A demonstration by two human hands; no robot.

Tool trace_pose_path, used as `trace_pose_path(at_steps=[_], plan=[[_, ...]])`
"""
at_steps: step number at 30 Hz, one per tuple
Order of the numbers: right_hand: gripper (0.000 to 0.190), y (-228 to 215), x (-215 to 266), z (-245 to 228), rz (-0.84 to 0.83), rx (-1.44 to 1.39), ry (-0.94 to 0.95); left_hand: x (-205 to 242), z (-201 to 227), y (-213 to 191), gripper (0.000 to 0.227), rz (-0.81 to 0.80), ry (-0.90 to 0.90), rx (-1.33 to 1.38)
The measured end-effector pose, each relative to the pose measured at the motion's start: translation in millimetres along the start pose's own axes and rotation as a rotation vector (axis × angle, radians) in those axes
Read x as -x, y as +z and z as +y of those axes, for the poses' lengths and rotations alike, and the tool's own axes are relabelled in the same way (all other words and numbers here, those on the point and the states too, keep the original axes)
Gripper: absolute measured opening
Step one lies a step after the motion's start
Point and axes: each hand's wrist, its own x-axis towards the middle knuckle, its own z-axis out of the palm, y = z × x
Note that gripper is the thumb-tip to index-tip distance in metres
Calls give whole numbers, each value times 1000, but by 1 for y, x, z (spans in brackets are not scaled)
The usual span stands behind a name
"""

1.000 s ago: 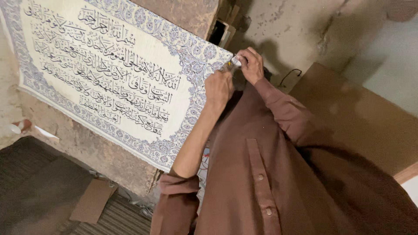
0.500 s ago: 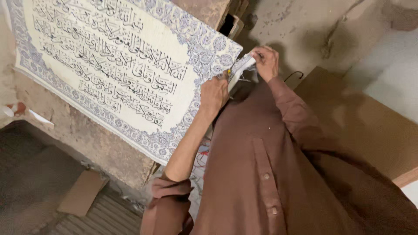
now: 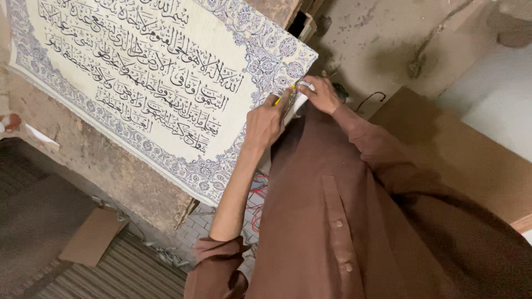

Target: The person uses a yellow utility knife to trim the edges of a large patterned fabric with Arabic calligraphy. They repeatedly reposition the fabric, cut along the borders, and smooth the surface with both hands.

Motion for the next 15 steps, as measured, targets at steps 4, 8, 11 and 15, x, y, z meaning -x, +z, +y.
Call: trace_pose_path(at_steps=[4, 8, 11, 15], plan=[[31, -10, 4, -2, 25, -48, 1, -5, -4, 14, 55, -46, 13, -33], [25, -9, 8, 3, -2, -95, 45, -15, -5, 31, 48, -30, 24, -102], [21, -4, 4, 5, 71, -87, -14, -28, -1, 46, 40, -44, 33, -184], [19, -1, 3, 14, 79, -26, -29, -48, 1, 72, 24, -45, 8, -205]])
